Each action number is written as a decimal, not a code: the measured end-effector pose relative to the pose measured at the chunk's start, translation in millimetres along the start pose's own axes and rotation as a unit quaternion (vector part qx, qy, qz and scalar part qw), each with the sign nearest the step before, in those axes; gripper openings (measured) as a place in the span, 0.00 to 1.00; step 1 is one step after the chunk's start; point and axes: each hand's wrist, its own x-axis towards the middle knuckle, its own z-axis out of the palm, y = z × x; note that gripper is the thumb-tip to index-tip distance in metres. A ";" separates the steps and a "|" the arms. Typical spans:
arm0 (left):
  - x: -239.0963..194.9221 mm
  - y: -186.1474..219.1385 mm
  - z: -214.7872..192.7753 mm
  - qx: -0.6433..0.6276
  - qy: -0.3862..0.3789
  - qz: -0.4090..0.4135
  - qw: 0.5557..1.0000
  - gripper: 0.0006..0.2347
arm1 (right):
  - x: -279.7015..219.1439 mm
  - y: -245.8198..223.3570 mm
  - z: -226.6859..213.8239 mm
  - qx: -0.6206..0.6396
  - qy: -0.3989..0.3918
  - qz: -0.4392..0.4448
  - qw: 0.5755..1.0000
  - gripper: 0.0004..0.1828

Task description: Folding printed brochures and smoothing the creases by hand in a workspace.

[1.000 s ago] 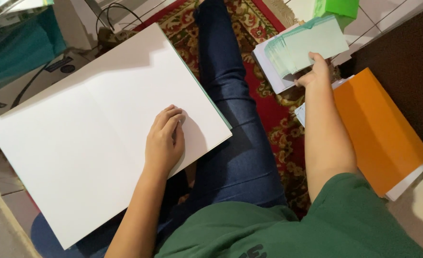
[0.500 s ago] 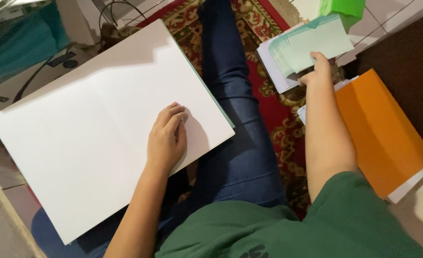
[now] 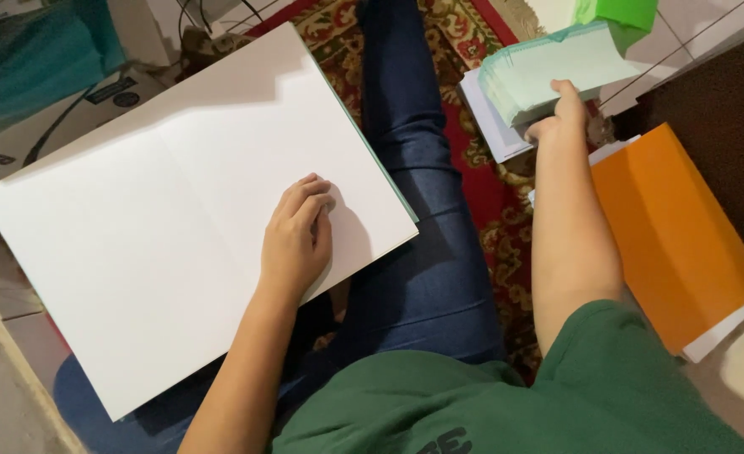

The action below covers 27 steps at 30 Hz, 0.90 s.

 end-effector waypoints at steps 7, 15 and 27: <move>-4.9 -16.3 5.6 0.016 0.016 0.040 0.999 0.04 | 37.0 1.5 -10.5 0.198 -0.141 -0.012 0.970 0.33; -8.2 -24.9 13.7 0.008 0.037 0.067 0.997 0.04 | -118.0 3.8 -27.8 0.119 -0.230 -0.054 0.964 0.28; -9.6 -44.4 -52.4 -0.559 0.057 -0.197 0.804 0.33 | -289.8 92.9 -15.4 -0.185 -0.359 0.033 0.914 0.27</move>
